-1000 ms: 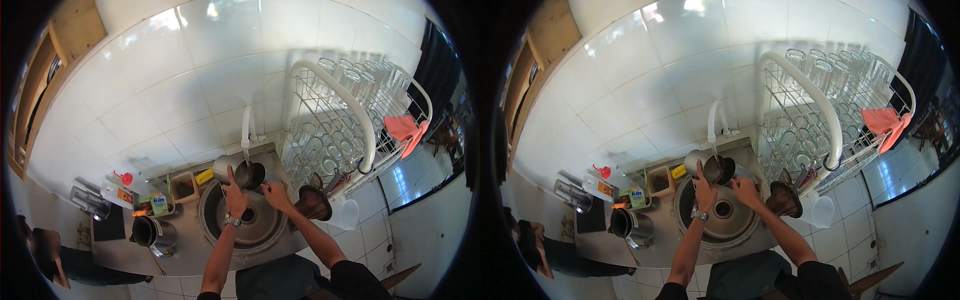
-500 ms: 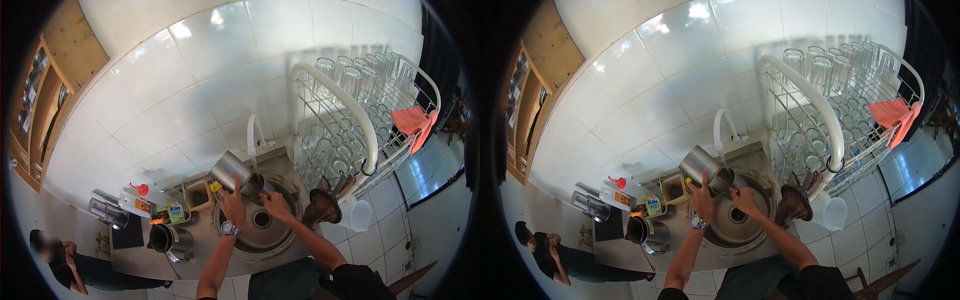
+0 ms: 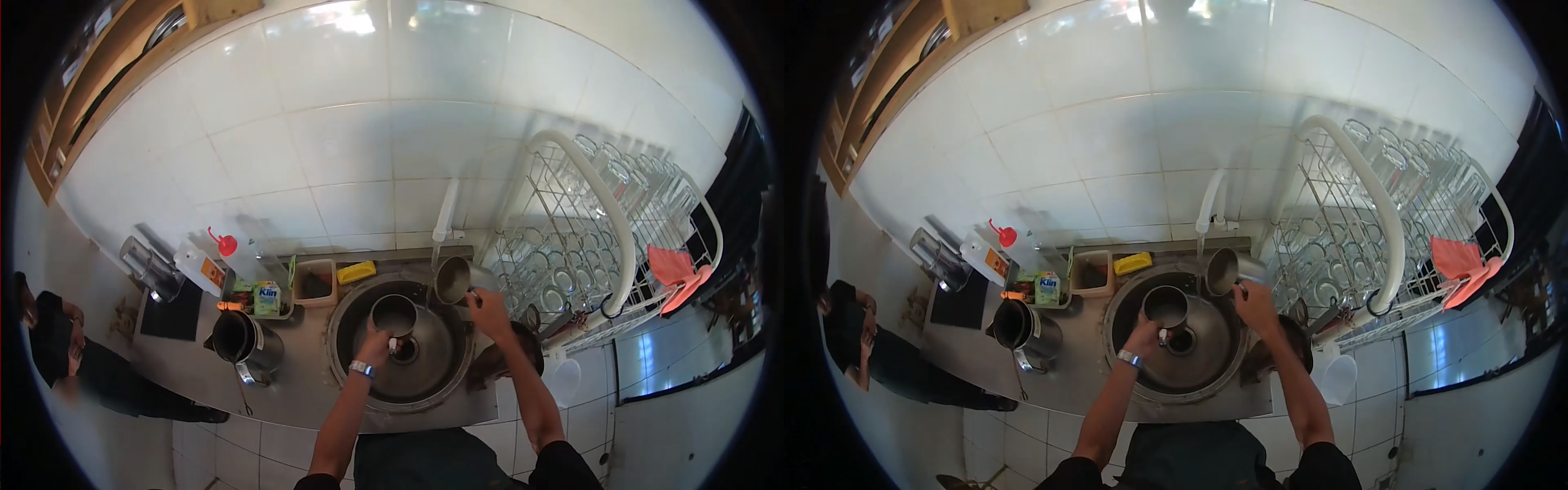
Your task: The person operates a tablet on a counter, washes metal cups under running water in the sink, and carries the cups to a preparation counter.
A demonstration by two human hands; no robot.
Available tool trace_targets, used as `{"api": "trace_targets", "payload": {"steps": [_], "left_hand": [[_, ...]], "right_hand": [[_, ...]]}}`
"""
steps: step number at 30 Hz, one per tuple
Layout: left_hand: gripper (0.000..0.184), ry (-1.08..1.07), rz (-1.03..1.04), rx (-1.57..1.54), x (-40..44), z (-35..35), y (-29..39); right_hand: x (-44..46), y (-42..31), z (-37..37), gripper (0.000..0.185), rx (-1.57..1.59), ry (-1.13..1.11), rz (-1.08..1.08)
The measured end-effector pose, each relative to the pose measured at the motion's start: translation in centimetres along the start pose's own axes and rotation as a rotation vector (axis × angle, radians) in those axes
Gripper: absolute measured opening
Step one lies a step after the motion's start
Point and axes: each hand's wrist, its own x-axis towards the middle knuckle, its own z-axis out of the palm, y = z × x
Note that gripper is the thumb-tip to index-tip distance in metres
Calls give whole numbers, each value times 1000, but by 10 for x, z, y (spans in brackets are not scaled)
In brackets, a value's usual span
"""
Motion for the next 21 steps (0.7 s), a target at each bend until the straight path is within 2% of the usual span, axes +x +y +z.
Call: {"api": "trace_targets", "payload": {"steps": [1, 2, 5, 8, 14, 17, 21], "left_hand": [[69, -39, -113, -45, 12, 5, -5], [62, -115, -94, -84, 20, 10, -9], [56, -104, -10, -146, 40, 47, -13], [53, -101, -25, -116, 64, 68, -13], [58, 75, -32, 72, 76, 82, -15], [62, -20, -56, 115, 70, 77, -6], [63, 14, -124, 87, 81, 72, -19]], "right_hand": [[7, -7, -14, 26, -57, -11, -31], [12, -13, -26, 24, -113, -22, -59], [22, -23, -47, 22, -210, 15, -161], [30, -39, -64, 20, -258, 17, -185], [40, -60, -78, 18, -435, 71, -268], [42, -72, -85, 17, -492, 24, -300], [41, -85, -84, 16, -546, -13, -318]]}}
